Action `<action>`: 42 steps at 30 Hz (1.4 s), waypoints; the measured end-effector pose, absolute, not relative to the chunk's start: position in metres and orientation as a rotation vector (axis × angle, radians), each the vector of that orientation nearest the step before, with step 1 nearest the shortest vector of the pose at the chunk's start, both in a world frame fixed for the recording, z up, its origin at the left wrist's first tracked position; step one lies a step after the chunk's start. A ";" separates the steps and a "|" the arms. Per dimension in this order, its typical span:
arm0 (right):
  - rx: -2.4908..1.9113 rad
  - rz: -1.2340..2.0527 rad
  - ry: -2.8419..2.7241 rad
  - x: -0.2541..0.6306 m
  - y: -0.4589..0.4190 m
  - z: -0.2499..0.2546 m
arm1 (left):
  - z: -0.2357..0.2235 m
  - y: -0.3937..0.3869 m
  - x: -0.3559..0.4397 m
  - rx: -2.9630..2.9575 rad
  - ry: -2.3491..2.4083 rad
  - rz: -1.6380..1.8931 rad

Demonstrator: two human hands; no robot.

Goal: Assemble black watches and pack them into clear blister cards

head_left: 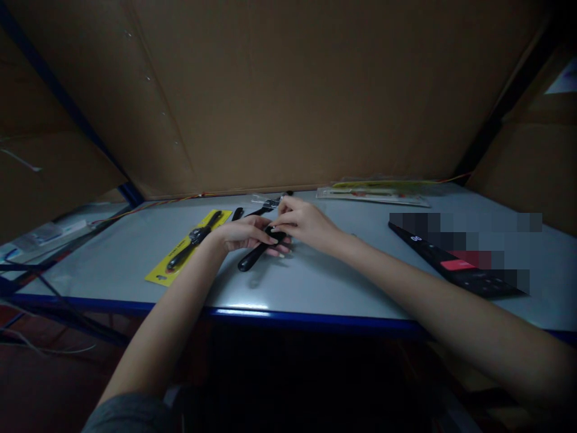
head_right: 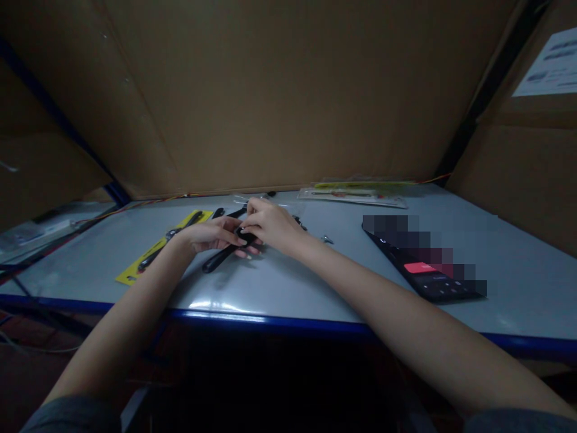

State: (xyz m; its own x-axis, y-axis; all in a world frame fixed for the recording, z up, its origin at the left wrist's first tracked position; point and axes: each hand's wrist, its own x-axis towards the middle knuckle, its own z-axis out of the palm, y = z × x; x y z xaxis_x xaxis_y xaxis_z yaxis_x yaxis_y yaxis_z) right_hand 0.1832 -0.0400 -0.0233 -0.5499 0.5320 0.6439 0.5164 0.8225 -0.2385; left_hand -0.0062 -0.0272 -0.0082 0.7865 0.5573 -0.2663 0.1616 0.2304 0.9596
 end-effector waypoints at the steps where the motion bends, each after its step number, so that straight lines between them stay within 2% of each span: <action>1: -0.756 0.015 -2.252 0.183 -0.040 -0.023 | -0.008 -0.028 -0.006 1.333 0.659 0.299; 20: -0.796 0.318 -2.109 0.178 -0.041 -0.026 | -0.007 -0.027 -0.003 1.335 0.687 0.347; 27: -0.824 0.538 -2.068 0.181 -0.040 -0.022 | -0.007 -0.026 -0.004 1.324 0.686 0.377; 31: -0.885 0.393 -2.094 0.180 -0.040 -0.027 | -0.008 -0.029 0.000 1.307 0.721 0.387; 38: -0.926 -0.127 -2.320 0.177 -0.047 -0.023 | -0.011 -0.027 0.000 1.263 0.704 0.414; 42: -0.923 -0.270 -2.395 0.177 -0.050 -0.019 | -0.010 -0.026 -0.002 1.253 0.681 0.446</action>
State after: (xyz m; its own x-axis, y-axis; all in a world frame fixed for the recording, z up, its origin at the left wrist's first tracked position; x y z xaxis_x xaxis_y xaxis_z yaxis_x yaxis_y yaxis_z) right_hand 0.1767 -0.0504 -0.0186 -0.6107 0.5572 0.5626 0.6685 0.7436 -0.0108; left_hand -0.0019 -0.0258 -0.0096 0.7260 0.6505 -0.2231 0.0554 0.2681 0.9618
